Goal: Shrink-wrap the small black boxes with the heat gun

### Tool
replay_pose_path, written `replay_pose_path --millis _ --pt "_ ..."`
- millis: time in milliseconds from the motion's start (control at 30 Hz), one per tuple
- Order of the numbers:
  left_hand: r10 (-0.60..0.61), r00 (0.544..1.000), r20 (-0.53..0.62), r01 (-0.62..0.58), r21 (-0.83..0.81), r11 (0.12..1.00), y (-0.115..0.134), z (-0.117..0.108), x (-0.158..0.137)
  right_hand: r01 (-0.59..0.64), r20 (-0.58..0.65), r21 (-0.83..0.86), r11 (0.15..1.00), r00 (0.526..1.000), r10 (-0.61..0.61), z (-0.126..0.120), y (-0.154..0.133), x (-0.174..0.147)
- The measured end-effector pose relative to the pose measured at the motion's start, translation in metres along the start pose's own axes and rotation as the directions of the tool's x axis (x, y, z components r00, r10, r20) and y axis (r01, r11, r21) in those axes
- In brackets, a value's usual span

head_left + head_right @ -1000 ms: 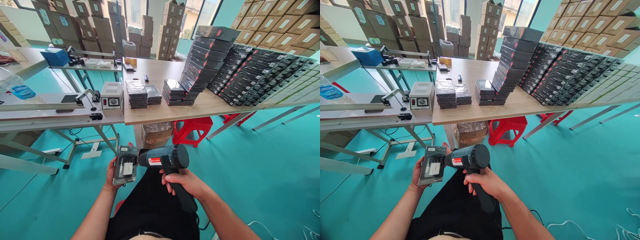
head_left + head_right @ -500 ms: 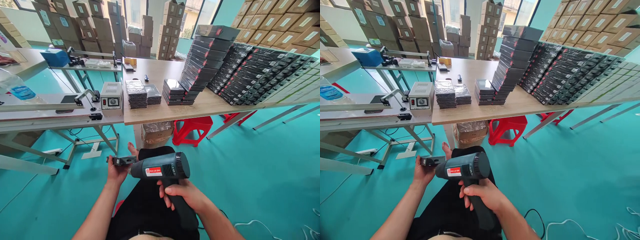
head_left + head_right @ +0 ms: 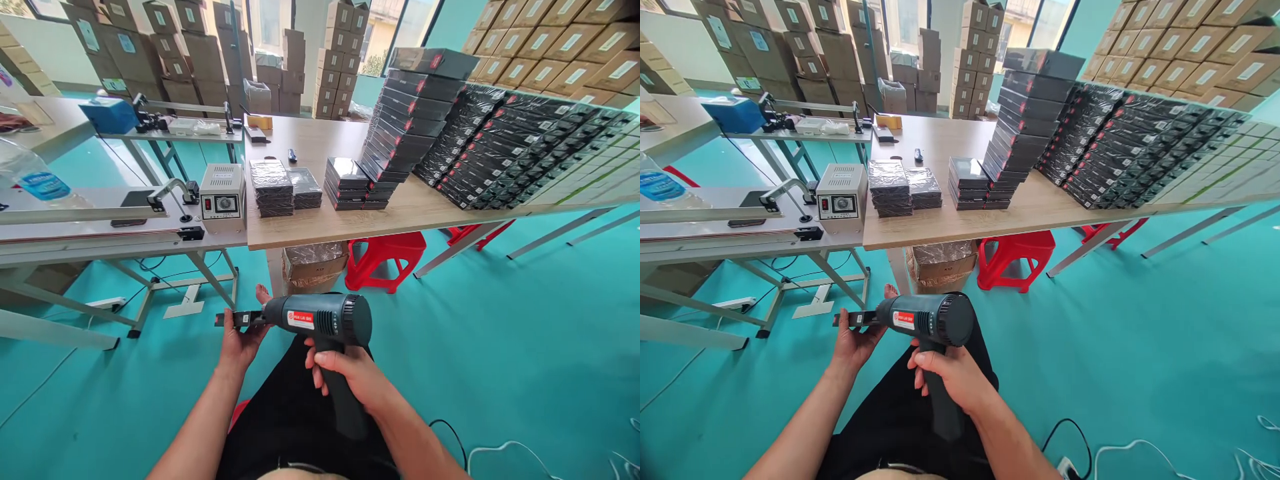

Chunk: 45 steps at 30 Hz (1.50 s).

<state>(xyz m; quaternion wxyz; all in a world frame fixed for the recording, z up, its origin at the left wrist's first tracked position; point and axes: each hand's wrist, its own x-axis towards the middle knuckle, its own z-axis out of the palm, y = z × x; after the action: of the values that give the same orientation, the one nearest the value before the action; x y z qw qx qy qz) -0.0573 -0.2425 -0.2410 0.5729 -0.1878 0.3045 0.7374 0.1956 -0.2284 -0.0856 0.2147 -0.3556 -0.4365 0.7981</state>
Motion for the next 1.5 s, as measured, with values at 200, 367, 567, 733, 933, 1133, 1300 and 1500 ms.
replay_pose_path --millis 200,367,567,733,933,1133,1300,1500 --pt "0.061 0.996 -0.064 -0.063 -0.024 0.998 -0.001 0.004 -0.001 -0.029 0.029 -0.015 0.999 0.999 0.029 -0.001 -0.001 0.003" --pt "0.033 0.999 -0.031 -0.034 -0.053 0.998 0.000 0.003 -0.001 -0.020 -0.139 -0.013 1.000 0.990 0.018 -0.007 0.006 0.008" --pt "0.016 0.997 -0.079 -0.029 -0.158 0.987 0.004 0.002 0.001 -0.061 -0.151 0.149 0.987 0.985 0.083 -0.029 0.015 -0.004" --pt "-0.009 0.995 -0.100 -0.003 -0.113 0.994 -0.001 0.008 -0.006 -0.048 -0.137 0.212 0.976 0.987 0.078 -0.033 0.020 -0.008" --pt "-0.032 0.995 -0.096 0.024 -0.082 0.996 -0.003 0.014 -0.015 -0.058 -0.142 0.228 0.972 0.986 0.092 -0.033 0.021 -0.004" --pt "-0.069 0.995 -0.071 0.061 -0.118 0.991 -0.004 0.010 -0.015 -0.048 -0.122 0.204 0.978 0.990 0.074 -0.032 0.022 -0.001" --pt "-0.086 0.994 -0.066 0.079 -0.099 0.992 -0.005 0.013 -0.019 -0.037 -0.137 0.221 0.975 0.988 0.069 -0.031 0.020 0.004" --pt "-0.069 0.997 0.023 0.071 -0.071 0.995 0.003 0.007 -0.018 -0.015 -0.183 0.247 0.969 0.981 0.062 -0.037 0.017 -0.005"
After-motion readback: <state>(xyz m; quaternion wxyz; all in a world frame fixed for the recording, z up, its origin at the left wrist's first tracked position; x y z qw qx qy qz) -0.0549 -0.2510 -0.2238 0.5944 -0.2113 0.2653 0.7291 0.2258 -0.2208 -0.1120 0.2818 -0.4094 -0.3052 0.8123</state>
